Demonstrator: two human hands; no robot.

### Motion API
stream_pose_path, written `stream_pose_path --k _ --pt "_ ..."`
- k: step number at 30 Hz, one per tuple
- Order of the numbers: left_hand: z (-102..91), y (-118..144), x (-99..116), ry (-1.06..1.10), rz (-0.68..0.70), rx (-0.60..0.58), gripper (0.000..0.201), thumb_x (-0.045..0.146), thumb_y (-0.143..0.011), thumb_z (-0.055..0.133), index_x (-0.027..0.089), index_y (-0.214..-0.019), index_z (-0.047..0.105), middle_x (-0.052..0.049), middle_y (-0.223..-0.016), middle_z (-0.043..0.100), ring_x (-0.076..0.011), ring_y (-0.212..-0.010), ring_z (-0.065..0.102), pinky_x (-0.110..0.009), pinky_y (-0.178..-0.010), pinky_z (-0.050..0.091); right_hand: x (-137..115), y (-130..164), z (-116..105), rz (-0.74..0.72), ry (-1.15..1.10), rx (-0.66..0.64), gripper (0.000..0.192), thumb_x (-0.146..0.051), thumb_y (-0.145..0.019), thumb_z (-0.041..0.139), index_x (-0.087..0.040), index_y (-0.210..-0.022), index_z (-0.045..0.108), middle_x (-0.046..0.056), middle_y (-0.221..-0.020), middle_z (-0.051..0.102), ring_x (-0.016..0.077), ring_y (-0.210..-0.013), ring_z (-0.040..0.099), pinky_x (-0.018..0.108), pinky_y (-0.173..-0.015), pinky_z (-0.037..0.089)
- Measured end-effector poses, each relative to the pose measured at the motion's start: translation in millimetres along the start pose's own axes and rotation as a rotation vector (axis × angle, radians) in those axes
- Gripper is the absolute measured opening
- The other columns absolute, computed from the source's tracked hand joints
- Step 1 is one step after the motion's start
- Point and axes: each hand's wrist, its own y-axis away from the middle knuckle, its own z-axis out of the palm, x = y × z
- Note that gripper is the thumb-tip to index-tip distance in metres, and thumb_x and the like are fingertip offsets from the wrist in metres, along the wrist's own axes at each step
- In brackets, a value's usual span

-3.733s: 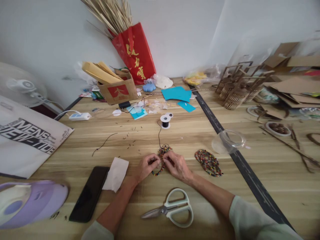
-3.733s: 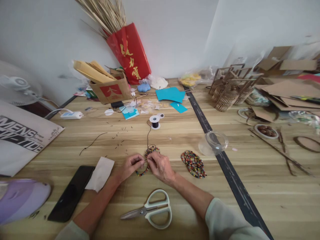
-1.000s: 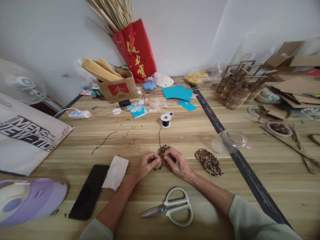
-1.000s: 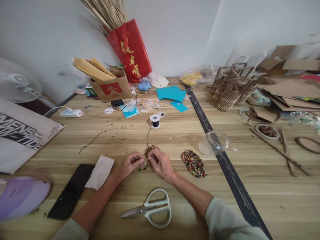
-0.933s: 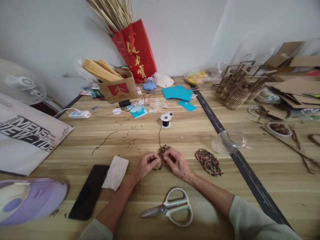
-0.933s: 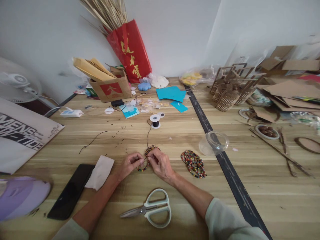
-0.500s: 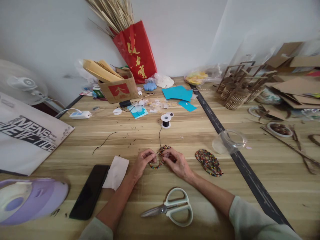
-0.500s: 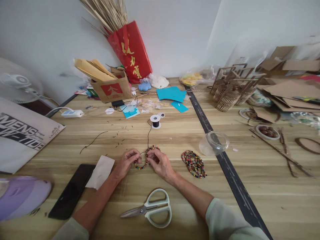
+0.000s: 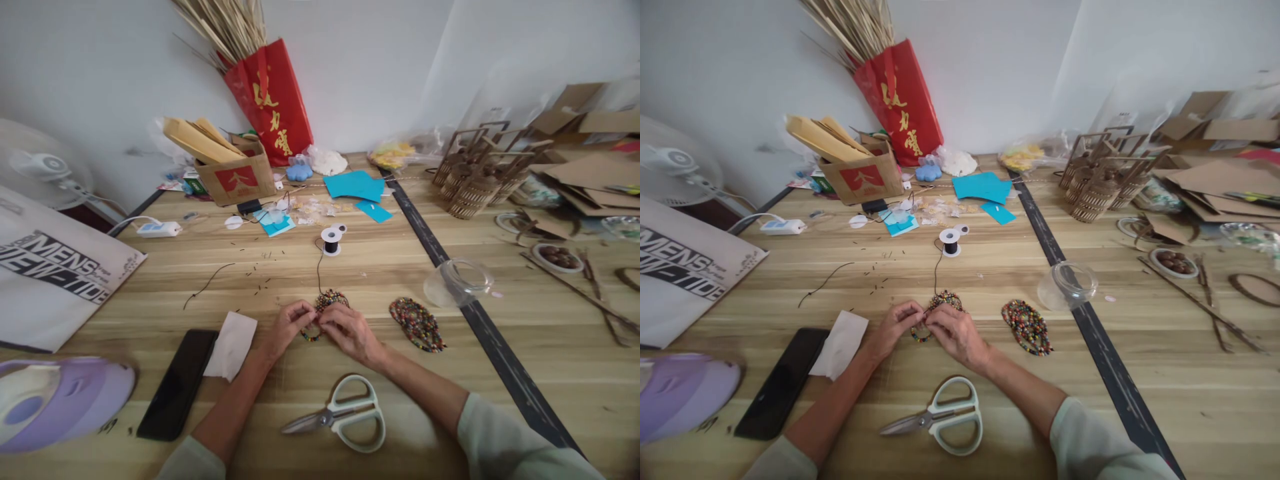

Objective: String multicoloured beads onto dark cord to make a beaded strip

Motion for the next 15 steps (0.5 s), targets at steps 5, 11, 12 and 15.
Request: stream_pose_path --k 5,11,12,15 --pt "2.4 2.0 2.4 -0.022 0.020 -0.054 0.029 0.040 -0.075 0.068 0.014 -0.069 0.060 0.000 -0.066 0.057 -0.0124 -0.066 0.052 -0.023 -0.065 0.041 3.0 3.5 2.6 0.029 0.103 0.016 0.014 -0.022 -0.094 0.051 -0.018 -0.104 0.060 0.006 -0.080 0.063 0.0164 -0.073 0.060 0.027 -0.067 0.050" --pt "3.4 2.4 0.3 -0.032 0.035 -0.055 0.029 0.040 -0.075 0.068 0.014 -0.068 0.058 0.000 -0.064 0.057 -0.0126 -0.064 0.053 -0.023 -0.064 0.043 5.4 3.7 1.2 0.039 0.101 -0.024 0.012 -0.021 -0.094 0.050 -0.019 -0.097 0.061 0.006 -0.083 0.064 0.0166 -0.076 0.060 0.027 -0.069 0.050" --pt "3.6 2.3 0.3 -0.036 0.038 -0.052 0.028 0.040 -0.075 0.068 0.014 -0.069 0.058 0.000 -0.065 0.057 -0.0126 -0.064 0.053 -0.023 -0.064 0.043 5.4 3.6 0.7 0.042 0.101 -0.032 0.011 -0.021 -0.094 0.050 -0.019 -0.096 0.061 0.006 -0.083 0.064 0.0166 -0.076 0.060 0.027 -0.069 0.050" --pt "4.0 2.2 0.3 -0.050 0.042 -0.043 0.027 0.039 -0.075 0.067 0.015 -0.069 0.058 0.000 -0.065 0.056 -0.0127 -0.065 0.053 -0.023 -0.064 0.044 5.5 3.8 0.1 0.045 0.110 -0.056 0.013 -0.021 -0.095 0.048 -0.019 -0.093 0.061 0.006 -0.083 0.062 0.0168 -0.076 0.059 0.028 -0.070 0.049"
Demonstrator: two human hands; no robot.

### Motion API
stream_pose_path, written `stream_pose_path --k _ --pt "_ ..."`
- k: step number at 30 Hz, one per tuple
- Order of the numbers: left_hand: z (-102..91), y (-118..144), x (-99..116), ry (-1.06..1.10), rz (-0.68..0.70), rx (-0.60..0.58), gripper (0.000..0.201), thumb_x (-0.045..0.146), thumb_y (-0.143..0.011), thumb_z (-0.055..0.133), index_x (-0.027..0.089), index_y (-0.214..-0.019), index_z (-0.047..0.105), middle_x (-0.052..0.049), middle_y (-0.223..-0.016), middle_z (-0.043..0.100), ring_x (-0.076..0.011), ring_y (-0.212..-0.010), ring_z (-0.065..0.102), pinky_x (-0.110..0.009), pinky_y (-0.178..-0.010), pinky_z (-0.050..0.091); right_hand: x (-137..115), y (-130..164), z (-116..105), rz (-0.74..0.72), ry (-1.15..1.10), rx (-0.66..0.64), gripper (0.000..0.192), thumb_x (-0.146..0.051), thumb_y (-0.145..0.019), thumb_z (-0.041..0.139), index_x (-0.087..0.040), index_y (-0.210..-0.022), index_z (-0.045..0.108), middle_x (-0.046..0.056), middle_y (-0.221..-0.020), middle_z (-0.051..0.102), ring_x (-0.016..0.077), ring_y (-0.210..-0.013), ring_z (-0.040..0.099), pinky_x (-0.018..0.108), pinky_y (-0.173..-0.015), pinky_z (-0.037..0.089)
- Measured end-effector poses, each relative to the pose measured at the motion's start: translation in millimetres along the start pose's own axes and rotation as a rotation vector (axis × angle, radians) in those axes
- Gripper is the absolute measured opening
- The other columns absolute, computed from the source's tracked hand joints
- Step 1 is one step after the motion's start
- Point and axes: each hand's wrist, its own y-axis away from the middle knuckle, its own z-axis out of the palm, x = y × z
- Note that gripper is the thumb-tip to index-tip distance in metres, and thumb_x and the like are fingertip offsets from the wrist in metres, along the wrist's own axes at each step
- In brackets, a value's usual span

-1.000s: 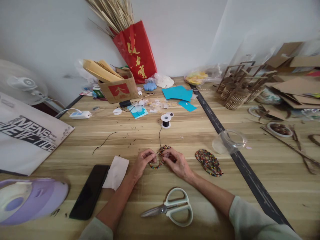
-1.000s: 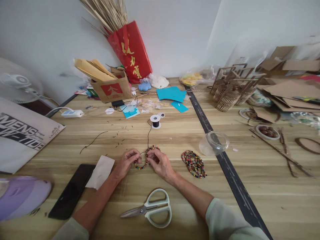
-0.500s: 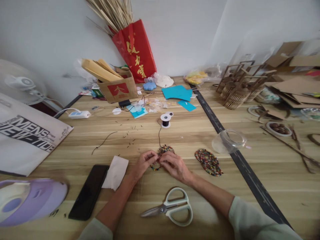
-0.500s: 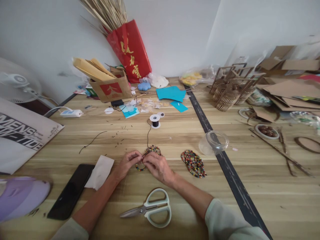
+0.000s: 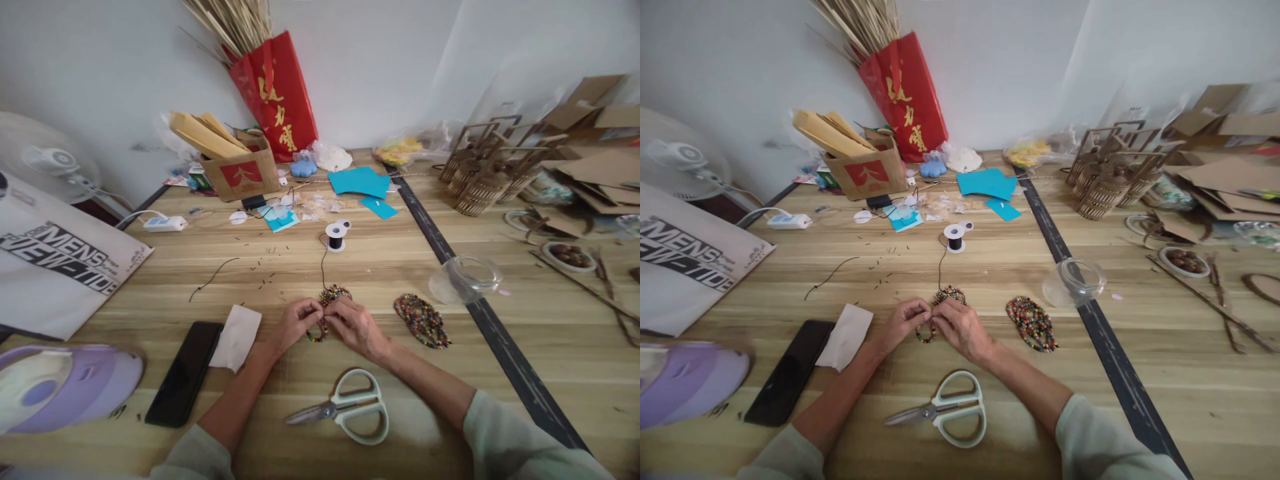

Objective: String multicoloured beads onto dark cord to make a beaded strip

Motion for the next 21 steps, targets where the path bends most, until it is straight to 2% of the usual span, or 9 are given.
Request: stream_pose_path --k 7,13,17,21 --pt "0.9 0.8 -0.9 0.011 -0.012 0.007 0.026 0.039 -0.075 0.068 0.015 -0.074 0.061 0.000 -0.068 0.059 -0.0133 -0.068 0.054 -0.024 -0.065 0.044 2.4 1.7 1.3 0.017 0.086 -0.031 0.013 -0.020 -0.096 0.044 -0.019 -0.091 0.056 0.006 -0.085 0.059 0.0174 -0.076 0.056 0.028 -0.070 0.047" --pt "3.2 3.2 -1.4 0.200 -0.070 -0.062 0.033 0.038 -0.072 0.073 0.014 -0.090 0.059 -0.004 -0.083 0.065 -0.0151 -0.078 0.061 -0.027 -0.073 0.048 2.3 1.6 0.4 0.044 0.066 0.008 0.012 -0.020 -0.095 0.045 -0.019 -0.086 0.053 0.004 -0.079 0.057 0.0166 -0.072 0.054 0.026 -0.066 0.045" --pt "3.6 4.2 -1.9 0.257 -0.081 -0.099 0.036 0.038 -0.071 0.074 0.015 -0.094 0.057 -0.004 -0.084 0.066 -0.0139 -0.072 0.063 -0.026 -0.068 0.050 2.0 1.3 0.7 0.074 0.034 0.035 0.013 -0.022 -0.094 0.047 -0.019 -0.083 0.053 0.004 -0.075 0.057 0.0158 -0.069 0.055 0.026 -0.062 0.045" --pt "0.8 4.4 -4.9 0.253 -0.089 -0.103 0.033 0.038 -0.078 0.067 0.015 -0.100 0.056 -0.004 -0.084 0.066 -0.0132 -0.066 0.064 -0.025 -0.062 0.050 4.4 1.4 0.9 0.071 0.034 0.060 0.012 -0.023 -0.094 0.048 -0.019 -0.085 0.054 0.004 -0.076 0.058 0.0156 -0.070 0.056 0.026 -0.064 0.046"
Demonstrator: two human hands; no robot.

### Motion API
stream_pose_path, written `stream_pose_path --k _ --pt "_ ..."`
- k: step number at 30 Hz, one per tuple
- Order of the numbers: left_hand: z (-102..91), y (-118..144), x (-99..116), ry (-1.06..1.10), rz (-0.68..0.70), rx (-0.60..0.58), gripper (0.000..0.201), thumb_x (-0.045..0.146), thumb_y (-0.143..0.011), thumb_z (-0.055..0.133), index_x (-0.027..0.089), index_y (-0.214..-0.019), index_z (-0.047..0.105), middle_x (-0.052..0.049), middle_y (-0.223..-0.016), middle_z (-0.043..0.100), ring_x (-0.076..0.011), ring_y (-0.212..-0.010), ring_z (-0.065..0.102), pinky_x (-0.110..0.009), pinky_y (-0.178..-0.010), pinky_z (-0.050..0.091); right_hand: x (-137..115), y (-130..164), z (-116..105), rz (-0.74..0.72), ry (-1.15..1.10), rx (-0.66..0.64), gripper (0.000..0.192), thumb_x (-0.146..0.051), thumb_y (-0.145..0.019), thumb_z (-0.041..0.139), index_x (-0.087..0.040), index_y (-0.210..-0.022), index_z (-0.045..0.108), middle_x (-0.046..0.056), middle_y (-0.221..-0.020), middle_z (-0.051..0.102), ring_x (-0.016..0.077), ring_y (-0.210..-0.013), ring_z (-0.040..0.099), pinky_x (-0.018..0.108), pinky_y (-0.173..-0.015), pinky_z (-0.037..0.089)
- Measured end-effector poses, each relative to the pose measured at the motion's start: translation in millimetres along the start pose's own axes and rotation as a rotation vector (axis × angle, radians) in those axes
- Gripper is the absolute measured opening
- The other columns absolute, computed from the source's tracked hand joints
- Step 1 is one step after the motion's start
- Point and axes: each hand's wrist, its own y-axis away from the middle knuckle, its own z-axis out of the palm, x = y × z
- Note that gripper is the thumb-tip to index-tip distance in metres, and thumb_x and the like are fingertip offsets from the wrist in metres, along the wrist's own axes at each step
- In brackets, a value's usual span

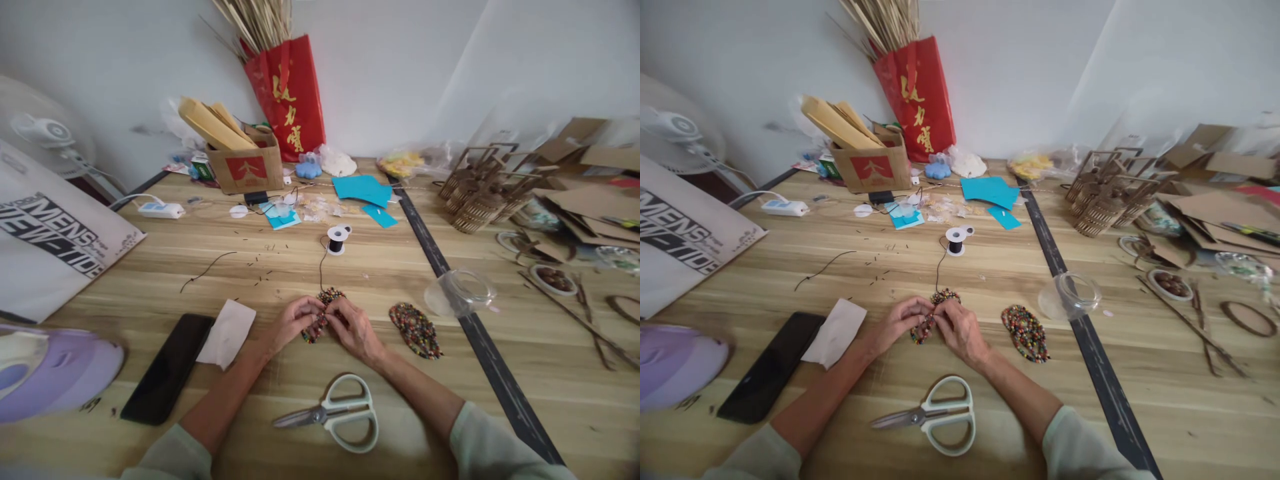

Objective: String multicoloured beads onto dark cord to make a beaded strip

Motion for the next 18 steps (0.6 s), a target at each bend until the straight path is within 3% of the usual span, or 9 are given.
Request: stream_pose_path --k 4,8,13,18 --pt "-3.5 -0.6 -6.3 -0.046 -0.011 0.000 0.031 0.038 -0.081 0.062 0.016 -0.102 0.055 -0.004 -0.081 0.066 -0.0131 -0.061 0.064 -0.023 -0.056 0.050 4.3 1.6 0.0 -0.059 0.068 -0.034 0.012 -0.021 -0.095 0.047 -0.020 -0.087 0.055 0.005 -0.078 0.060 0.0164 -0.071 0.057 0.026 -0.064 0.046" --pt "-3.2 1.5 -6.7 -0.254 0.025 0.039 0.019 0.029 -0.084 0.055 0.015 -0.096 0.058 -0.002 -0.071 0.064 -0.0127 -0.057 0.060 -0.023 -0.054 0.048 7.3 4.1 -0.2 -0.100 0.160 -0.084 0.011 -0.019 -0.094 0.046 -0.021 -0.089 0.056 0.006 -0.081 0.062 0.0169 -0.072 0.058 0.026 -0.064 0.045" --pt "-4.4 5.0 1.9 -0.616 0.184 0.132 0.016 0.014 -0.080 0.052 0.016 -0.084 0.068 -0.004 -0.078 0.071 -0.0166 -0.072 0.064 -0.025 -0.068 0.048 7.8 4.1 -0.5 -0.080 0.248 -0.146 0.012 -0.020 -0.095 0.046 -0.019 -0.088 0.057 0.006 -0.083 0.063 0.0173 -0.073 0.059 0.026 -0.065 0.046" --pt "-10.4 4.0 2.6 -0.713 0.243 0.148 0.020 0.012 -0.079 0.052 0.017 -0.085 0.071 -0.006 -0.087 0.073 -0.0193 -0.082 0.065 -0.027 -0.076 0.047 5.9 2.8 -1.2 -0.072 0.352 -0.174 0.016 -0.021 -0.096 0.046 -0.019 -0.088 0.060 0.007 -0.083 0.063 0.0183 -0.074 0.059 0.027 -0.064 0.045"
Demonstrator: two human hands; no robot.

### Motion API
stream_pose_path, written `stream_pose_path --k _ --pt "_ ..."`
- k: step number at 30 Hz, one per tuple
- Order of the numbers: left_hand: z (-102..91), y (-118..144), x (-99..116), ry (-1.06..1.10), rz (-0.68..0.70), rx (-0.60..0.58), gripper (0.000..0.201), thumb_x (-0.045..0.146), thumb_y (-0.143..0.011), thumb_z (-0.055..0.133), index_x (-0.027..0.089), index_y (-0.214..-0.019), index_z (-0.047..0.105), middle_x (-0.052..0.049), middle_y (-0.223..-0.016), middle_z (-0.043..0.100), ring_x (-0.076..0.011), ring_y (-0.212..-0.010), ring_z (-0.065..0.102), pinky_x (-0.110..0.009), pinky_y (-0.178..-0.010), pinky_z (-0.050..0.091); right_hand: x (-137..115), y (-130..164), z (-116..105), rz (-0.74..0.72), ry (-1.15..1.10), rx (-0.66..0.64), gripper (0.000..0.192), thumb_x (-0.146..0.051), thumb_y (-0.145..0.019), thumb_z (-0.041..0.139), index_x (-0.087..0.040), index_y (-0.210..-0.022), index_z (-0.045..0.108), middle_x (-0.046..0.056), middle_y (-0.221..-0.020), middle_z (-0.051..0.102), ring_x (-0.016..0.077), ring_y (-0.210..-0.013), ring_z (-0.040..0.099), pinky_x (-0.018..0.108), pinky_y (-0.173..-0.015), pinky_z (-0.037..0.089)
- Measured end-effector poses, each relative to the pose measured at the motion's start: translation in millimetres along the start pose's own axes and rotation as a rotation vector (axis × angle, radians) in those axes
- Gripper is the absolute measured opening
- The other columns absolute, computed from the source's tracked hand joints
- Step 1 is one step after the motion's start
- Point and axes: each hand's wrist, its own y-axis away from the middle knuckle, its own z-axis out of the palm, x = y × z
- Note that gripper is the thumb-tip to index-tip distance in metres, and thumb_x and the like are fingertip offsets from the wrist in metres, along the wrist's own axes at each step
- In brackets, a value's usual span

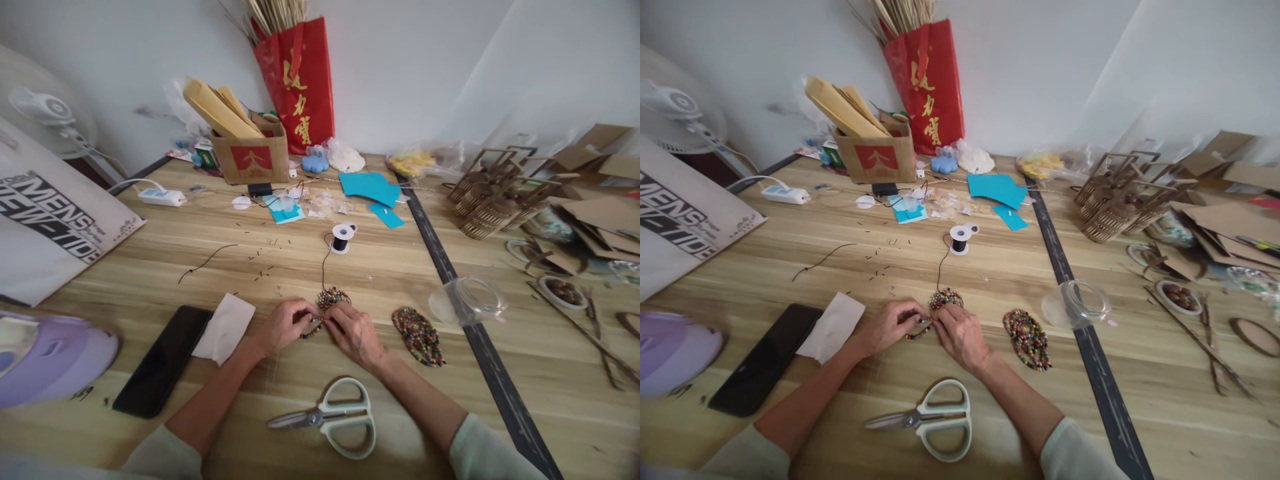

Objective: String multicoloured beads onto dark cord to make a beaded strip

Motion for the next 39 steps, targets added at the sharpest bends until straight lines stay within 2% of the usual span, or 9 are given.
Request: stream_pose_path --k 6,12,15,18,21,27,35,39 --pt "-2.7 -1.2 -5.5 0.038 -0.054 0.082 0.016 0.015 -0.080 0.053 0.016 -0.082 0.070 -0.005 -0.080 0.072 -0.0168 -0.074 0.064 -0.025 -0.070 0.048 -0.7 -0.1 -0.2 -0.002 0.053 -0.005 0.018 -0.022 -0.097 0.045 -0.020 -0.091 0.062 0.007 -0.084 0.064 0.0178 -0.078 0.060 0.026 -0.066 0.045" --pt "-2.0 -2.4 -10.4 0.072 -0.122 0.133 0.014 0.019 -0.080 0.055 0.015 -0.082 0.068 -0.005 -0.082 0.072 -0.0157 -0.075 0.064 -0.024 -0.070 0.049 -2.2 0.0 -0.9 0.011 0.091 -0.019 0.018 -0.022 -0.097 0.045 -0.019 -0.093 0.062 0.007 -0.086 0.064 0.0173 -0.081 0.060 0.025 -0.068 0.045" --pt "-1.4 -3.0 -10.2 0.007 -0.038 0.136 0.011 0.017 -0.080 0.057 0.015 -0.080 0.068 -0.004 -0.079 0.070 -0.0151 -0.074 0.062 -0.024 -0.069 0.048 -3.0 -0.1 -1.7 0.026 0.087 -0.025 0.018 -0.022 -0.098 0.044 -0.019 -0.093 0.062 0.007 -0.089 0.063 0.0171 -0.082 0.060 0.024 -0.068 0.046" --pt "-1.1 -3.7 -10.1 -0.075 0.091 0.142 0.009 0.013 -0.079 0.060 0.015 -0.077 0.069 -0.004 -0.077 0.068 -0.0166 -0.079 0.059 -0.028 -0.076 0.046 -3.4 -0.3 -2.2 0.046 0.089 -0.036 0.019 -0.022 -0.098 0.043 -0.019 -0.092 0.061 0.007 -0.089 0.062 0.0170 -0.081 0.060 0.024 -0.067 0.045" --pt "-1.0 -3.8 -12.3 -0.110 0.151 0.121 0.008 0.013 -0.079 0.063 0.017 -0.078 0.070 -0.004 -0.078 0.068 -0.0185 -0.085 0.057 -0.031 -0.082 0.044 -3.4 -0.4 -2.2 0.058 0.083 -0.043 0.019 -0.022 -0.098 0.043 -0.019 -0.091 0.061 0.007 -0.088 0.061 0.0168 -0.081 0.061 0.024 -0.067 0.045" --pt "-0.6 -3.1 -17.5 -0.146 0.189 0.024 0.017 0.011 -0.083 0.060 0.021 -0.086 0.074 -0.004 -0.082 0.065 -0.0193 -0.092 0.053 -0.033 -0.085 0.042 -2.6 -0.4 -1.7 0.071 0.083 -0.048 0.019 -0.023 -0.097 0.043 -0.019 -0.090 0.060 0.006 -0.087 0.061 0.0166 -0.081 0.061 0.023 -0.067 0.044" --pt "-0.8 -2.9 -20.8 -0.174 0.202 -0.003 0.028 0.003 -0.082 0.054 0.021 -0.088 0.074 -0.005 -0.081 0.062 -0.0196 -0.091 0.052 -0.033 -0.084 0.042 -3.7 -1.0 -2.1 0.091 0.077 -0.053 0.017 -0.022 -0.096 0.045 -0.020 -0.089 0.060 0.006 -0.088 0.061 0.0171 -0.082 0.061 0.024 -0.068 0.044" --pt "-2.8 -3.0 -19.7 -0.170 0.192 -0.004 0.022 0.006 -0.080 0.057 0.019 -0.085 0.073 -0.005 -0.082 0.062 -0.0199 -0.091 0.052 -0.034 -0.084 0.043 -3.5 -1.0 -1.9 0.088 0.084 -0.049 0.018 -0.022 -0.097 0.044 -0.020 -0.089 0.060 0.007 -0.087 0.061 0.0171 -0.082 0.060 0.024 -0.067 0.044"
